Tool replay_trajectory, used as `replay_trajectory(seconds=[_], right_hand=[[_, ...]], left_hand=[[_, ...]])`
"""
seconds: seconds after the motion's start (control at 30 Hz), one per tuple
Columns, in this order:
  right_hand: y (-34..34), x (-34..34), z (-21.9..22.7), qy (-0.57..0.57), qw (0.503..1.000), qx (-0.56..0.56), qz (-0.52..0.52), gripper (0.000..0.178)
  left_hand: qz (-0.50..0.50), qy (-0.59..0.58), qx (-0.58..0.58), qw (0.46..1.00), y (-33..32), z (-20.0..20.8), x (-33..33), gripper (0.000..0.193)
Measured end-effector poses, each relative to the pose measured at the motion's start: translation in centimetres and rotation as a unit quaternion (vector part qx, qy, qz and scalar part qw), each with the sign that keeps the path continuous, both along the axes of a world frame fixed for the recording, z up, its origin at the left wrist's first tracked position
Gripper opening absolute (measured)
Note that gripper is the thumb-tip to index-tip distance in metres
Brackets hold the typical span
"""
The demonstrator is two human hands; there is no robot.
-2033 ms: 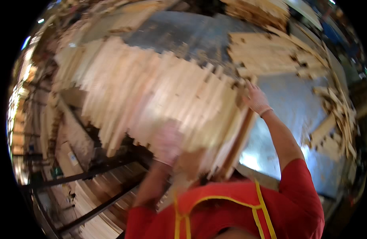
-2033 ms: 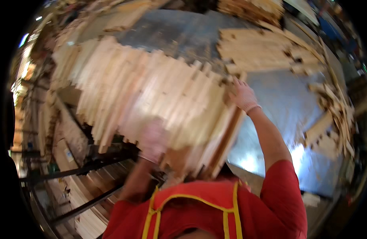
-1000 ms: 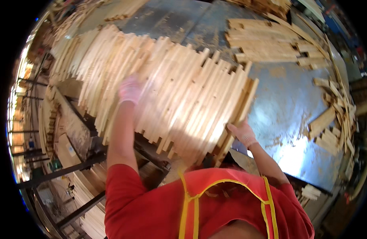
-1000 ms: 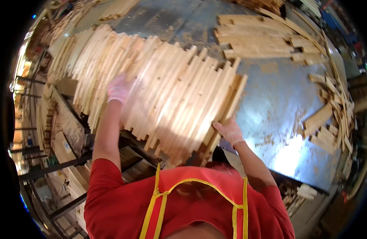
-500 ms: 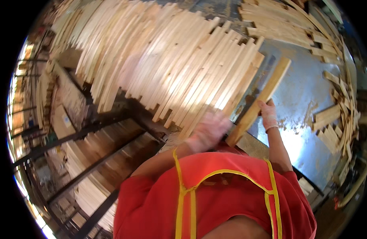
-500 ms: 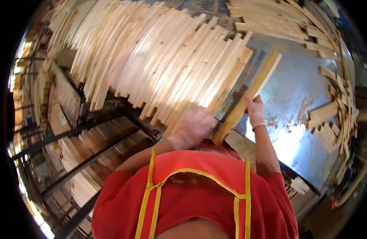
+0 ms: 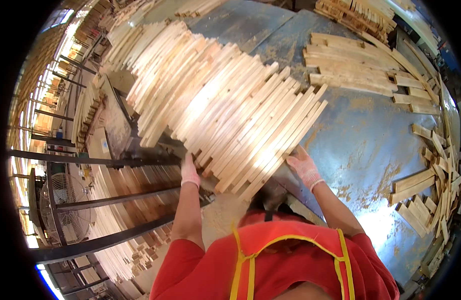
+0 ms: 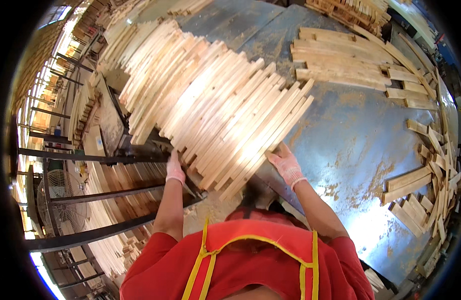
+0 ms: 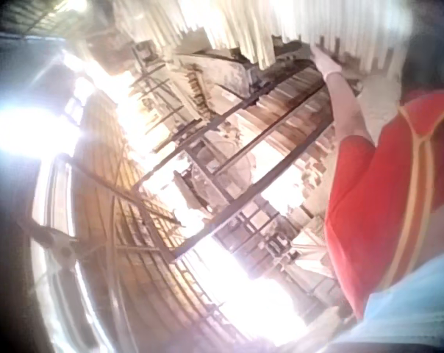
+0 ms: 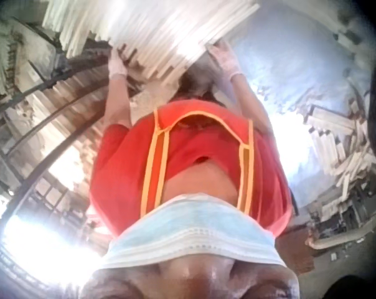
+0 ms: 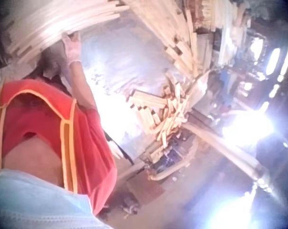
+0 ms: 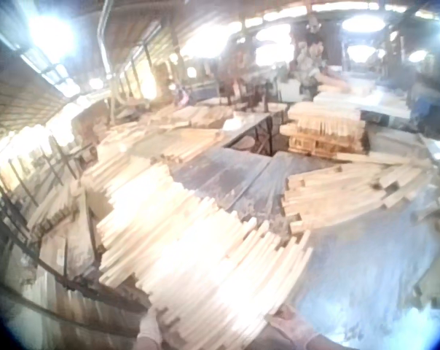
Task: The person picks up thin wooden planks from a pile on a metal table and stacks them into a neat, aligned pile. The person uses both hands to handle the planks, occasionally adjusting the stack to ensure alignment. The task is performed in a workshop environment with sawdust visible on the floor.
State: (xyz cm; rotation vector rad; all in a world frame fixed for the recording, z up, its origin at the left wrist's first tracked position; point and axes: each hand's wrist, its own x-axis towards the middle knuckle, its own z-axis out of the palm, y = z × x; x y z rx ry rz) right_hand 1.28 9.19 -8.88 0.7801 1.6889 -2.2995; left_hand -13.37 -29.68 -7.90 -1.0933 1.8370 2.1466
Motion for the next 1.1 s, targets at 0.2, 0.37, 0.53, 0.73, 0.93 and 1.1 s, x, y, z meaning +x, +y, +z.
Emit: replay_trajectory(seconds=[0.2, 0.37, 0.53, 0.73, 0.93, 1.1], right_hand=[[6.5, 1.4, -1.4, 0.043, 0.979, 0.162, -0.119, 0.069], [10.7, 0.9, -2.8, -0.014, 0.977, 0.163, -0.137, 0.069], [13.0, -1.6, -0.6, -0.106, 0.920, 0.375, 0.053, 0.066], [11.6, -0.5, -3.5, -0.038, 0.980, 0.170, -0.095, 0.059], [8.6, 1.0, 6.6, 0.095, 0.956, 0.206, -0.186, 0.059], [10.1, 0.1, 21.5, 0.233, 0.829, 0.411, -0.299, 0.061]], left_hand=[[-0.440, -0.092, -0.035, 0.893, 1.2, -2.1, 11.7, 0.043], [-0.513, 0.000, -0.305, 0.802, 7.9, 4.5, 8.3, 0.077], [-0.514, -0.027, -0.412, 0.752, 20.1, 3.9, -0.9, 0.099], [-0.568, -0.038, -0.344, 0.747, 23.8, 2.7, -0.9, 0.099], [-0.508, 0.081, -0.333, 0.790, 22.4, 9.3, -0.4, 0.104], [-0.422, 0.390, -0.131, 0.808, 25.3, 22.6, -2.9, 0.084]])
